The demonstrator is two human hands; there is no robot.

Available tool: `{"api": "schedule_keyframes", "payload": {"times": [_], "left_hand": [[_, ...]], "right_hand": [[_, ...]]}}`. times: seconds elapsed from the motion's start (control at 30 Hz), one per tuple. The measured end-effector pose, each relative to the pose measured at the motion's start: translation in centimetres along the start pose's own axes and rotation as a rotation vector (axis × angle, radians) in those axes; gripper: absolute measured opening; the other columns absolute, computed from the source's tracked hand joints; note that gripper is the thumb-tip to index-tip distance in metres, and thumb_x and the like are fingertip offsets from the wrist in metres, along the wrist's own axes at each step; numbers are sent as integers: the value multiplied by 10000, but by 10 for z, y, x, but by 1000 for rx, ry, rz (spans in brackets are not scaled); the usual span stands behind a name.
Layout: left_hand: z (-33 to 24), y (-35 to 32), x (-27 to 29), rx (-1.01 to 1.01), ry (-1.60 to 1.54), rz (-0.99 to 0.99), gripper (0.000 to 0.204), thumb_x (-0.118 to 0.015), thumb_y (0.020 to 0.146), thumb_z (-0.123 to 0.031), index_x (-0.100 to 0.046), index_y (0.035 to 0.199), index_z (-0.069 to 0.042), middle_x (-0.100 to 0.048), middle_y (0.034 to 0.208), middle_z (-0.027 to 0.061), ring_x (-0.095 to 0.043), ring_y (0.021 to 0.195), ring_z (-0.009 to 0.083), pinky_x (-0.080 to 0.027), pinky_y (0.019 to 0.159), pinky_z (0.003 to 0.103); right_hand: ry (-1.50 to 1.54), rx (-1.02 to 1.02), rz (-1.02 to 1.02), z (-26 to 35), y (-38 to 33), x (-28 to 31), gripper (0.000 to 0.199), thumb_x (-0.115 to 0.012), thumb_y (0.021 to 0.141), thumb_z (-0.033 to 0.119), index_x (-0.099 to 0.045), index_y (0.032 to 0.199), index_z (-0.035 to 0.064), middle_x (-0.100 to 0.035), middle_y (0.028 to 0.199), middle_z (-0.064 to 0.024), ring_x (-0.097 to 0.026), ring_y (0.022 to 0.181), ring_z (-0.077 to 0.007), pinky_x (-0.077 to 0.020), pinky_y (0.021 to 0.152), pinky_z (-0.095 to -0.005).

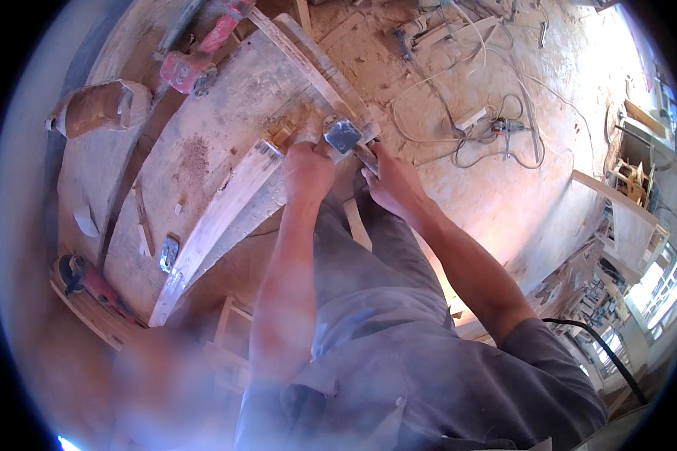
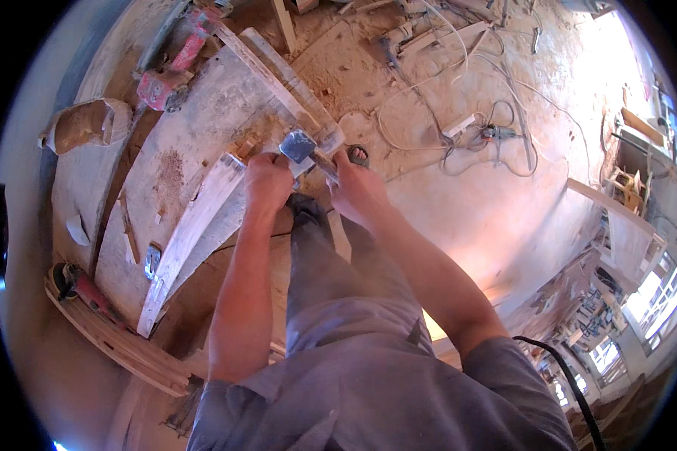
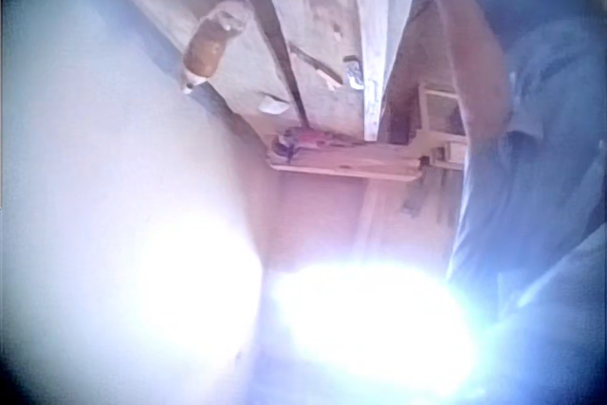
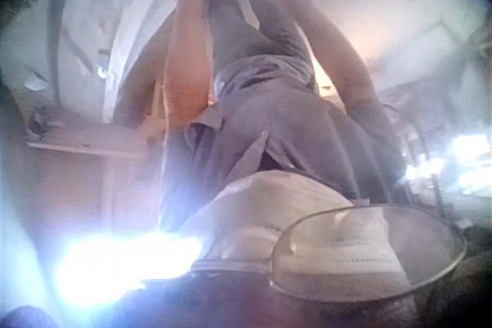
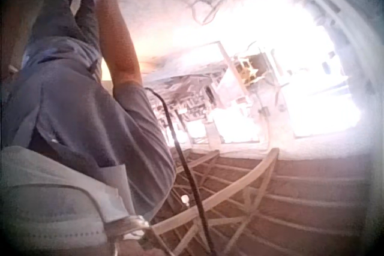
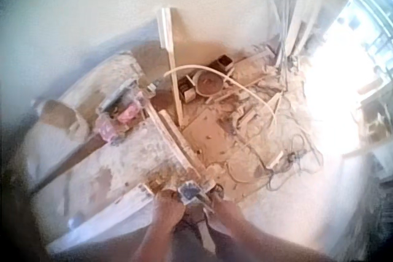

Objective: The person repairs a wooden plank by hammering a small wooden piece into a gap, then uses a power sander to smooth the surface. The person handles the plank, a hammer, a small wood piece, and a power sander.

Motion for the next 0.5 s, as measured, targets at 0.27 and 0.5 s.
{"api": "schedule_keyframes", "payload": {"times": [0.27,0.5], "left_hand": [[1,-3,-2,-28,92,-27,317,-621,955,-255,-749,1001,31,-703,1054,314,-668,1066,473,-522,926,537],[-2,-3,-11,-45,56,49,329,-597,973,-265,-744,1019,27,-709,1023,309,-676,1026,472,-518,914,546]], "right_hand": [[285,6,-62,24,-18,28,399,-672,913,198,-537,1267,76,-706,1003,-274,-666,1007,-480,-525,840,-561],[98,37,-41,3,10,4,308,-712,888,181,-585,1136,48,-693,897,-231,-685,878,-425,-545,779,-489]]}}
Point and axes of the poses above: each hand's wrist, its own y-axis towards the middle knuckle, its own x-axis out of the back of the hand, z = x × y, the point moved 8 cm from there along y, towards the middle knuckle
